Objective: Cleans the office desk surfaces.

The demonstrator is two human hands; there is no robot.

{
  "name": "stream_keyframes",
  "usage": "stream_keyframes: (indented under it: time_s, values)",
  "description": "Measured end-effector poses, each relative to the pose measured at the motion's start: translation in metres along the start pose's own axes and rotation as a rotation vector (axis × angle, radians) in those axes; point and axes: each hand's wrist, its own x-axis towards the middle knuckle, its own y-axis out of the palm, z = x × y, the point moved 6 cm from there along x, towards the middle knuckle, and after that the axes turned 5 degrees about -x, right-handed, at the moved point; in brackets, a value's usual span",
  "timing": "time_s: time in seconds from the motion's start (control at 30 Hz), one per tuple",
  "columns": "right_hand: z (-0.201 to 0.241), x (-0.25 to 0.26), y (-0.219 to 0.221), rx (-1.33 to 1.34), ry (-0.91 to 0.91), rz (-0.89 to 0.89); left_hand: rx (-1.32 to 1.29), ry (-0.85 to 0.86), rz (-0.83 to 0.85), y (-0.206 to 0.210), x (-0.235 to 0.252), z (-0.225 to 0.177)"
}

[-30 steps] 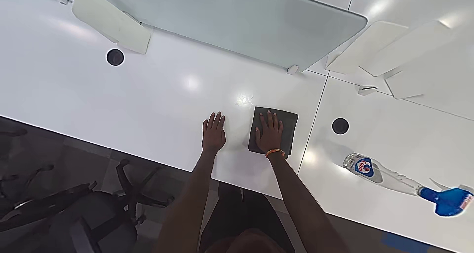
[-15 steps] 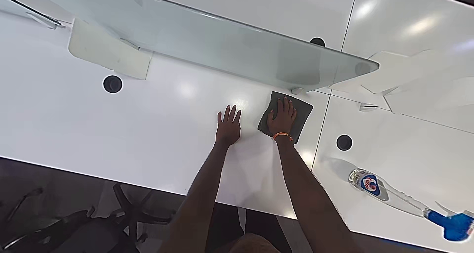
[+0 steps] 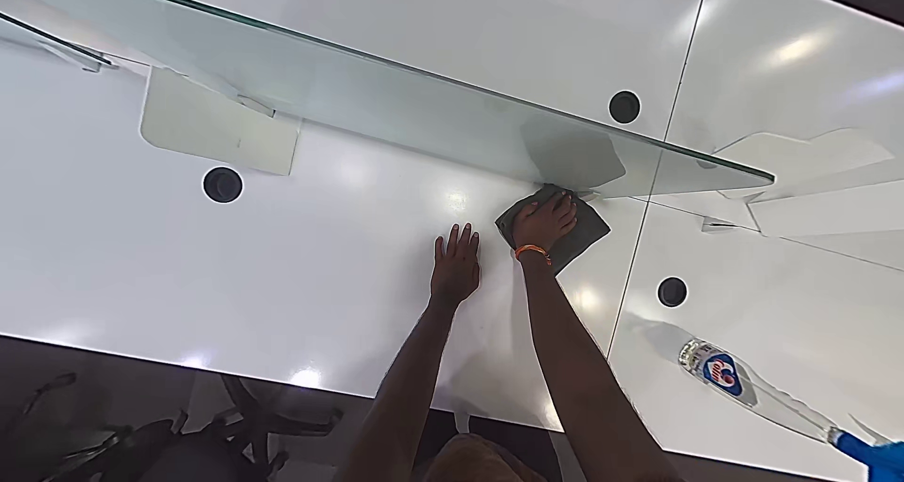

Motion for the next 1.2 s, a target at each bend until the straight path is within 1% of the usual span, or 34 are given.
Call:
stream_keyframes:
  time_s: [0.1,0.23,0.3,0.4,0.5,0.6,0.67,0.7,0.73,0.87,0.97,1.07,1.2]
  values:
    - [0.020,0.000,0.000,-0.022,-0.043,0.023,-0.006,0.006,-0.030,0.002,-0.001,0.001]
    - [0.035,-0.006,-0.001,-0.028,-0.082,0.047,0.007,0.019,-0.048,0.001,-0.002,0.001]
    - [0.046,-0.012,-0.002,-0.008,-0.147,0.056,0.010,0.023,-0.058,0.000,-0.001,0.000]
    - [0.079,-0.034,-0.004,0.050,-0.323,0.086,0.021,-0.003,-0.002,-0.001,0.000,-0.001]
    - [0.109,-0.050,-0.013,0.130,-0.529,0.132,0.027,-0.010,-0.017,0.000,-0.001,0.000]
    - [0.105,-0.044,-0.023,0.212,-0.725,0.170,0.017,0.000,-0.057,-0.001,-0.001,-0.001]
    - [0.091,-0.029,-0.023,0.193,-0.841,0.159,0.004,0.013,-0.075,0.000,-0.001,0.001]
    - [0.080,-0.021,-0.018,0.168,-0.862,0.132,0.008,0.009,-0.063,0.001,-0.001,0.002]
    - [0.067,-0.014,-0.016,0.158,-0.853,0.107,0.015,0.010,-0.060,0.002,-0.001,0.002]
    - [0.014,0.003,-0.026,0.148,-0.761,0.113,0.010,0.006,-0.064,0.000,0.000,0.002]
    - [-0.010,0.009,-0.021,0.117,-0.737,0.095,-0.004,0.006,-0.061,0.001,-0.001,0.003]
    - [-0.013,0.009,-0.009,0.097,-0.696,0.053,-0.001,-0.011,-0.009,0.002,0.000,0.003]
    - [0.004,-0.006,0.002,0.083,-0.533,-0.006,-0.037,-0.024,0.010,0.003,-0.001,0.004]
